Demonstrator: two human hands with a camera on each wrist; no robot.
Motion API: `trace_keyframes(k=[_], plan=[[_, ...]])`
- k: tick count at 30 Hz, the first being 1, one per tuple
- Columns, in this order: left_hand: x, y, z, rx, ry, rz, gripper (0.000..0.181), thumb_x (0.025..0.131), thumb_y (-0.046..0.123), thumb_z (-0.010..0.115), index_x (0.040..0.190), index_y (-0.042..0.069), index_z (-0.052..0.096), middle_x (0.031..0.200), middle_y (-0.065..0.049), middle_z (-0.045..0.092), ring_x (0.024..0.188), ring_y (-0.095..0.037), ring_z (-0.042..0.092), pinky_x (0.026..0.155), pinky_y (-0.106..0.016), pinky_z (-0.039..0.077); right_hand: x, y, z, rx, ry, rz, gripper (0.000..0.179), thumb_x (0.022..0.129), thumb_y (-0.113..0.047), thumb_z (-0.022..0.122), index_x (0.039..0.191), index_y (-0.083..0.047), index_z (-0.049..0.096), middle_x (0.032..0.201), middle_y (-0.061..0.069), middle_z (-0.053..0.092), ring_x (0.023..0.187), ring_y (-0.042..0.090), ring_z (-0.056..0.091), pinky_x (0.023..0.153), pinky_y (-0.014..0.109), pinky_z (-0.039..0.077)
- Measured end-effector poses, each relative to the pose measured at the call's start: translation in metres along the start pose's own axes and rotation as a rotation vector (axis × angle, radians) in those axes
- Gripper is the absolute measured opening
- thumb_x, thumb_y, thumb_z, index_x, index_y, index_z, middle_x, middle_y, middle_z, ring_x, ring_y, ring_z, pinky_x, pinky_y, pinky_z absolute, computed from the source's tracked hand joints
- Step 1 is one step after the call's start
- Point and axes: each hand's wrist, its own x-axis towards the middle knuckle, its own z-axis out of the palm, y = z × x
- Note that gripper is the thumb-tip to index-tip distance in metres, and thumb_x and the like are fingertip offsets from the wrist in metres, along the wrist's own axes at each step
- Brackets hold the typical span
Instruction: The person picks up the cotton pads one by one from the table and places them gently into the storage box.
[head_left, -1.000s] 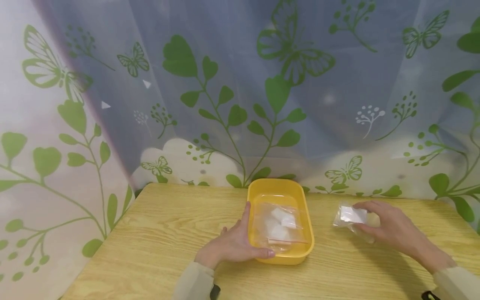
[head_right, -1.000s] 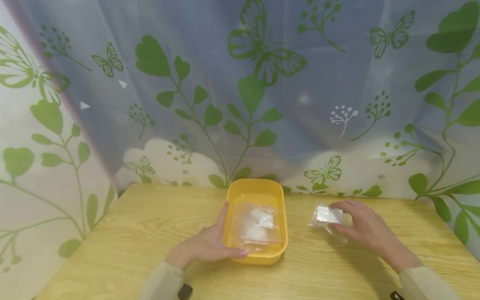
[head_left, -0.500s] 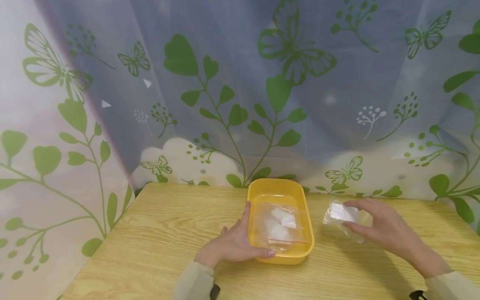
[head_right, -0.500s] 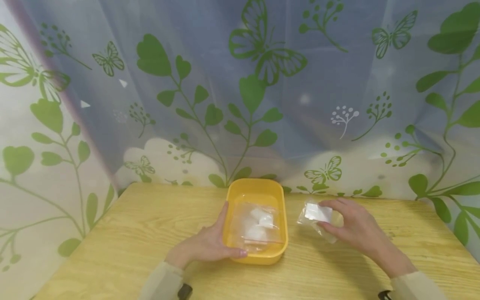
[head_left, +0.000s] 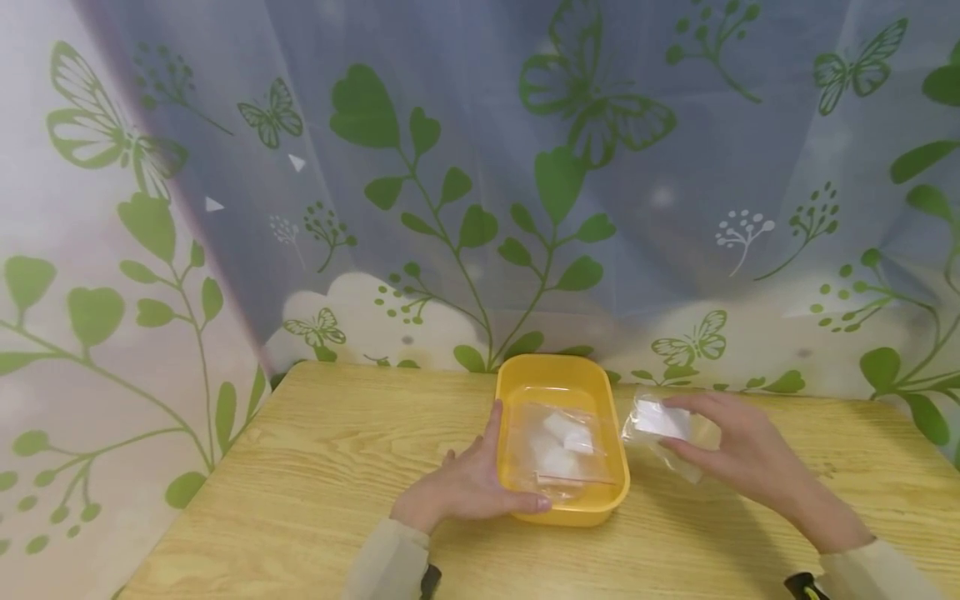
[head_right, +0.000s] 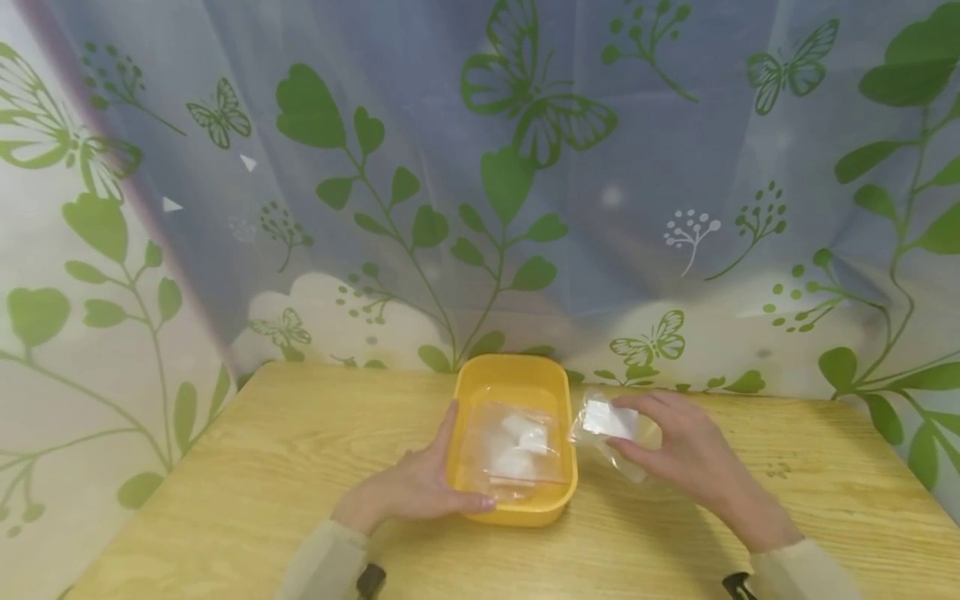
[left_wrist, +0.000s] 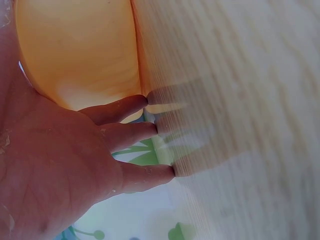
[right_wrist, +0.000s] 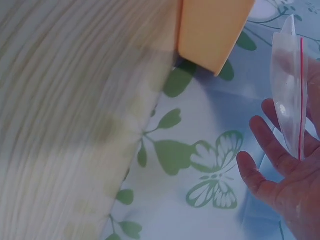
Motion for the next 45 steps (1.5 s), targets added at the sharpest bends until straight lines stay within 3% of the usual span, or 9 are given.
trace_keyframes(k=[15, 21, 33, 45], plan=[[0.000, 0.000, 0.001, 0.014, -0.001, 0.003, 0.139, 0.074, 0.077, 0.073, 0.162, 0.028, -0.023, 0.167, -0.020, 0.027, 0.155, -0.041, 0.027, 0.124, -0.071, 0.005, 0.019, -0.021, 0.009, 0.064, 0.013, -0.005, 0.055, 0.066, -0.013, 0.093, 0.118, -0.013, 0.075, 0.112, 0.000, 0.078, 0.100, 0.019, 0.069, 0.096, 0.007, 0.045], [0.000, 0.000, 0.000, 0.014, -0.002, -0.002, 0.140, 0.073, 0.078, 0.074, 0.162, 0.028, -0.023, 0.166, -0.023, 0.028, 0.154, -0.042, 0.030, 0.125, -0.070, 0.006, 0.027, -0.027, 0.013, 0.060, 0.002, -0.001, 0.052, 0.069, -0.016, 0.093, 0.118, -0.013, 0.075, 0.109, -0.002, 0.078, 0.097, 0.018, 0.071, 0.090, 0.022, 0.054], [0.001, -0.001, 0.002, 0.017, 0.006, 0.009, 0.141, 0.073, 0.079, 0.074, 0.162, 0.026, -0.022, 0.166, -0.023, 0.029, 0.154, -0.041, 0.029, 0.124, -0.071, 0.006, 0.037, -0.032, 0.021, 0.077, -0.007, 0.009, 0.049, 0.071, -0.017, 0.092, 0.116, -0.011, 0.074, 0.111, 0.003, 0.078, 0.098, 0.023, 0.072, 0.087, 0.044, 0.058], [0.000, -0.001, 0.001, 0.011, 0.009, 0.011, 0.140, 0.074, 0.077, 0.074, 0.162, 0.026, -0.021, 0.165, -0.025, 0.030, 0.153, -0.042, 0.031, 0.124, -0.071, 0.007, 0.048, -0.037, 0.027, 0.117, -0.004, 0.009, 0.046, 0.074, -0.017, 0.091, 0.116, -0.011, 0.074, 0.109, 0.000, 0.078, 0.098, 0.021, 0.072, 0.083, 0.042, 0.060]])
